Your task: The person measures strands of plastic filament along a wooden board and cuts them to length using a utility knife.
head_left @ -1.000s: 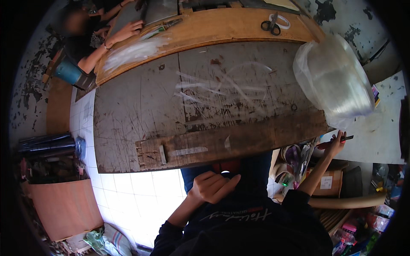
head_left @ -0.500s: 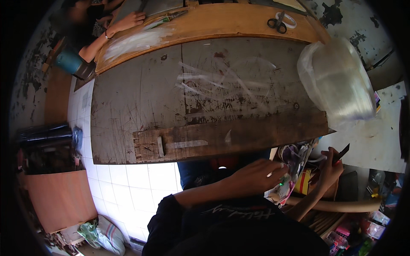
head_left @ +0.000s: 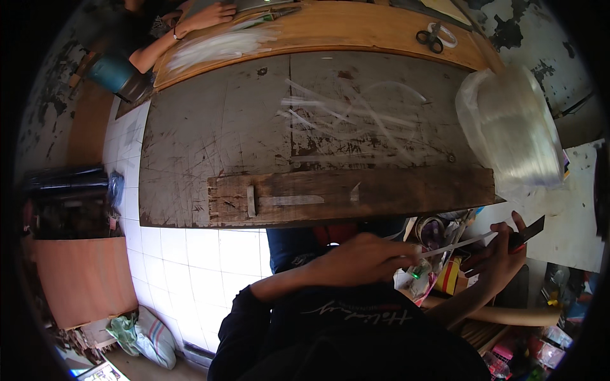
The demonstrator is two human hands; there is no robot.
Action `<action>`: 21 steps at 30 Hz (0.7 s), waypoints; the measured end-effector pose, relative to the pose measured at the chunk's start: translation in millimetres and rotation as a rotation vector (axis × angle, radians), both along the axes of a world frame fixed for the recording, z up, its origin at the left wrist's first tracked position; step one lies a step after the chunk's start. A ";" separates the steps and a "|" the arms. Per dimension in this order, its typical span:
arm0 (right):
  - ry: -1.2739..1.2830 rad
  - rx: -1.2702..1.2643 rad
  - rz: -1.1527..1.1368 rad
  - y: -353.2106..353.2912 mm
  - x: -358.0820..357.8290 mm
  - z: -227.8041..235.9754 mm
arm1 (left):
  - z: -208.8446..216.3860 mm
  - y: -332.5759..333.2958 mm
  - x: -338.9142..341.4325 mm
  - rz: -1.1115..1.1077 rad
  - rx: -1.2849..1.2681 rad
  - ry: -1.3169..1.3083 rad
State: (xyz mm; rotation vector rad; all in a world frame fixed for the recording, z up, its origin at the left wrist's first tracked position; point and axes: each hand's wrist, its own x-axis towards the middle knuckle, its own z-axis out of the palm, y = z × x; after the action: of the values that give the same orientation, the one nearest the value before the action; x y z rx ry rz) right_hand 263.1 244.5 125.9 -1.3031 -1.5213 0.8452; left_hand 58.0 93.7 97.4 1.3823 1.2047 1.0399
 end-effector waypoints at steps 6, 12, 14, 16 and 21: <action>-0.499 -0.054 0.072 53.0 27.4 -21.9 | 20.0 -100.4 -59.9 0.412 0.087 0.323; -0.813 0.321 -0.121 0.0 -48.7 -14.5 | 29.1 -101.9 -45.9 0.426 0.133 0.584; -0.490 0.364 0.418 -36.3 -79.0 2.7 | 20.7 -82.3 -35.8 0.378 0.179 0.661; -0.378 0.152 0.915 -57.7 -97.0 14.0 | 20.5 -69.0 -31.8 0.380 0.174 0.693; -0.477 -0.044 1.312 -51.7 -98.3 15.0 | 18.9 -70.5 -38.0 0.472 0.213 0.608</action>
State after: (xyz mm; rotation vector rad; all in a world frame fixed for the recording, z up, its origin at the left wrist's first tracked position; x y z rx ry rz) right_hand 164.7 192.7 140.9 -0.3671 -2.7934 1.3823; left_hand 20.0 23.2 116.4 1.6923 1.9839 1.1239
